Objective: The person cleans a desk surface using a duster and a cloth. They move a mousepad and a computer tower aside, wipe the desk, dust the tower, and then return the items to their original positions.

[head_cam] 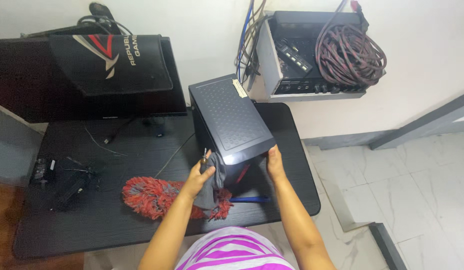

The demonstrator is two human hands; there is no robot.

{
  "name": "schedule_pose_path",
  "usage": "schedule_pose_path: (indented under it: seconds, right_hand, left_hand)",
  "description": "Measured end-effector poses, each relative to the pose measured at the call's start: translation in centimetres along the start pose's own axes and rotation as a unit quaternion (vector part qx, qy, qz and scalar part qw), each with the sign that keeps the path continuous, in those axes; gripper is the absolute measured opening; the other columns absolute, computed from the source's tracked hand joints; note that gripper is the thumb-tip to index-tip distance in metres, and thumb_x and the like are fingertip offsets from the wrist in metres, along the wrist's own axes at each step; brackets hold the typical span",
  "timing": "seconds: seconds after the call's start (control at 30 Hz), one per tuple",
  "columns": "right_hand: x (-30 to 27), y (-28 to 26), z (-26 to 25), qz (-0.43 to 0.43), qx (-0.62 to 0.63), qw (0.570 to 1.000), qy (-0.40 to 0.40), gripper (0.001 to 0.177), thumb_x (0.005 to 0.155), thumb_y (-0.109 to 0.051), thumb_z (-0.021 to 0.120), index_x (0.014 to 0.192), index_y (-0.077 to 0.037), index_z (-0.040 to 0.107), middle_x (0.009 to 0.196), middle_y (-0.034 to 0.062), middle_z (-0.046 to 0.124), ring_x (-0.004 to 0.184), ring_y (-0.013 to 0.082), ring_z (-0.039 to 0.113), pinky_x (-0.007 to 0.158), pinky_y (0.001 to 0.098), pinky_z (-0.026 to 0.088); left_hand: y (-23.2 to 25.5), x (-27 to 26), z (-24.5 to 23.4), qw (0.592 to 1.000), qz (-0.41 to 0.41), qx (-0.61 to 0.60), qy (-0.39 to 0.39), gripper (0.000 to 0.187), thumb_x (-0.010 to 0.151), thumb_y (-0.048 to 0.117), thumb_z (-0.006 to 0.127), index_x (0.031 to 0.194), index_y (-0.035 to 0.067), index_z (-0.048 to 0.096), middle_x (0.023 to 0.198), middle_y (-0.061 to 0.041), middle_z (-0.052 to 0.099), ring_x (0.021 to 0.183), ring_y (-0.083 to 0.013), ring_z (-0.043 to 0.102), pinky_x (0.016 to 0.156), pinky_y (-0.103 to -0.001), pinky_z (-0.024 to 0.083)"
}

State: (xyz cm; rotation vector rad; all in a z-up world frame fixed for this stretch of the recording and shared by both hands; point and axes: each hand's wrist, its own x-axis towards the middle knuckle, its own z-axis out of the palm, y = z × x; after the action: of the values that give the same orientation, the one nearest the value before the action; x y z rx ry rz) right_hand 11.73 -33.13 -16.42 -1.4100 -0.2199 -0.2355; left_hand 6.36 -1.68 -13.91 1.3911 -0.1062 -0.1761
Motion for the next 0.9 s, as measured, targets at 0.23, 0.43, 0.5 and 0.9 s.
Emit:
schedule_pose_path:
  seconds: [0.23,0.43,0.5,0.9]
  right_hand:
    - [0.5,0.1,-2.5,0.019,0.07,0.997,-0.003,0.075,0.103,-0.063,0.047,0.14,0.003,0.052,0.137,0.0103,0.059,0.13,0.0203,0.051,0.114,0.0367,0.036]
    - [-0.1,-0.4,-5.2,0.036,0.115,0.992,0.033,0.075,0.102,-0.061,0.052,0.141,0.003,0.052,0.139,0.013,0.059,0.132,0.0242,0.053,0.115,0.0409,0.038]
    - [-0.5,-0.6,-6.6,0.036,0.125,0.991,0.042,0.077,0.102,-0.062,0.052,0.141,0.004,0.051,0.141,0.0137,0.059,0.134,0.0254,0.053,0.116,0.0415,0.037]
    - [-2.8,-3.5,-9.1,0.032,0.138,0.983,0.113,0.065,0.104,-0.048,0.057,0.138,0.007,0.054,0.138,0.0161,0.061,0.131,0.0268,0.055,0.116,0.04,0.038]
  left_hand:
    - [1.4,-0.5,3.4,1.0,0.015,0.01,-0.025,0.088,0.09,0.029,0.073,0.158,-0.004,0.03,0.168,-0.018,0.031,0.156,-0.0229,0.026,0.125,-0.036,0.016]
    - [1.5,-1.0,6.1,0.999,-0.006,-0.009,-0.048,0.091,0.086,0.027,0.076,0.158,-0.004,0.028,0.167,-0.018,0.031,0.155,-0.0251,0.027,0.124,-0.037,0.018]
    - [1.4,-0.8,7.2,0.997,-0.015,-0.028,-0.069,0.093,0.086,0.027,0.077,0.158,-0.003,0.027,0.166,-0.019,0.033,0.153,-0.027,0.03,0.124,-0.038,0.02]
    - [1.7,2.1,9.7,0.99,0.01,0.049,-0.136,0.096,0.084,0.027,0.078,0.159,-0.004,0.027,0.169,-0.016,0.026,0.158,-0.0237,0.018,0.126,-0.037,0.011]
